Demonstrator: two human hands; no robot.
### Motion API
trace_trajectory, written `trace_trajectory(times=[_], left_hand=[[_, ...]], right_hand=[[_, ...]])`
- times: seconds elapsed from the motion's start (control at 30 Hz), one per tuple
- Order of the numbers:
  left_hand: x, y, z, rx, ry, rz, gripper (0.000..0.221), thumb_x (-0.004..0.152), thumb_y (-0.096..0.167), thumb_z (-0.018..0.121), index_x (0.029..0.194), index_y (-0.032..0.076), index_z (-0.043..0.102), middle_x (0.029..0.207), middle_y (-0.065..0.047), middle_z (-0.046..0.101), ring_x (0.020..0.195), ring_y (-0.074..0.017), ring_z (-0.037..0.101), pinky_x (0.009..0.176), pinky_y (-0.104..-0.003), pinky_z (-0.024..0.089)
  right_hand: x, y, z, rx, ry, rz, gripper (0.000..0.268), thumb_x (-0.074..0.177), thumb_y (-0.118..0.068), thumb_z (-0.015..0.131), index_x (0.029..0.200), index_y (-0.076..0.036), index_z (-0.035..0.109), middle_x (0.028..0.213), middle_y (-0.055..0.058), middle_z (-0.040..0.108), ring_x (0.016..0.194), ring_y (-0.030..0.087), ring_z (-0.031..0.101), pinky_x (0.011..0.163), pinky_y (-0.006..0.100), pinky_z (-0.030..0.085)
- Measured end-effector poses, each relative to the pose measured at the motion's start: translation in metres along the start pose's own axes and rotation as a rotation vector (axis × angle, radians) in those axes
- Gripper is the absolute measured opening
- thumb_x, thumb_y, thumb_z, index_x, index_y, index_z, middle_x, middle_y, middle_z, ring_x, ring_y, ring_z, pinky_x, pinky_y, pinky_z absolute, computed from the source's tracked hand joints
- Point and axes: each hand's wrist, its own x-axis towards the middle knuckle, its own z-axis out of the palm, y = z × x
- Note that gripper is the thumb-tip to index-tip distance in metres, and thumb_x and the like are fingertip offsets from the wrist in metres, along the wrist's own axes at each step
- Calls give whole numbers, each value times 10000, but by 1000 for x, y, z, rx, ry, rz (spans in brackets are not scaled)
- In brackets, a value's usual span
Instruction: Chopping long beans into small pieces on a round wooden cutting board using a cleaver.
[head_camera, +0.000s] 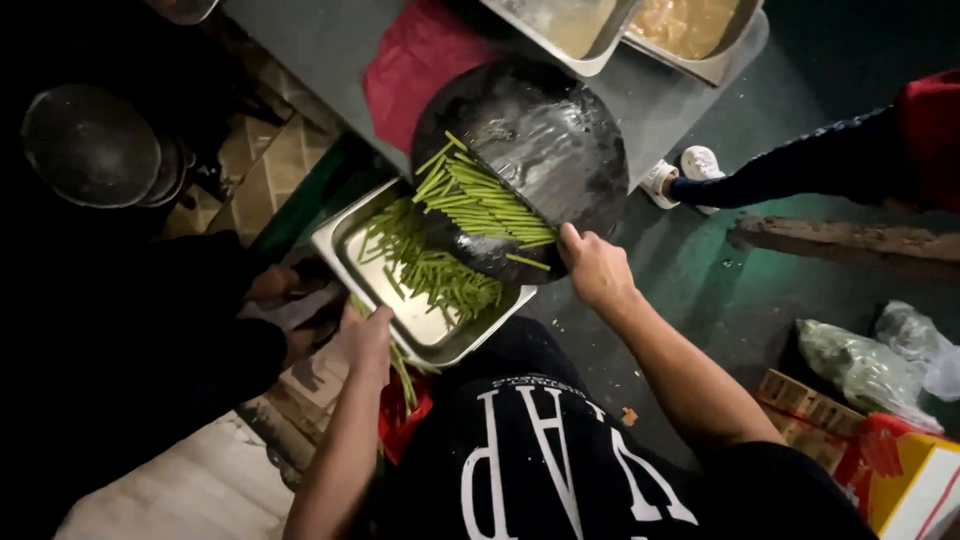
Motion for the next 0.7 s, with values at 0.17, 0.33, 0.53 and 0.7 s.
trace_trajectory(times=[0.17,0.33,0.53,0.7], left_hand=[[23,4,-3,137,-37,59,690,693,151,546,1312,-24,295,1311,-244,315,1222,-375,305,971,-472,283],[68,-14,-4,268,45,175,468,621,134,589,1083,78,540,1038,-162,564,1050,-341,498,845,-419,403],[66,-6,-10,221,49,200,584,604,137,592,1177,77,501,1158,-158,509,1138,-334,428,926,-429,342],[66,-10,-1,142,65,189,501,597,134,598,1093,85,544,1080,-140,556,1095,-312,469,891,-402,374]], right_hand=[[-4,-1,3,-75,-24,-58,145,874,-310,385,954,-189,386,662,97,501,607,314,605,533,430,500],[-7,7,28,-165,59,-170,171,852,-295,411,989,-192,418,642,62,502,590,255,603,504,372,504],[-7,11,25,-138,114,-219,246,824,-284,460,1044,-173,463,639,60,518,588,249,601,500,387,505],[-17,18,27,75,145,-52,274,829,-363,525,1007,-166,459,661,86,525,631,295,603,543,410,501]])
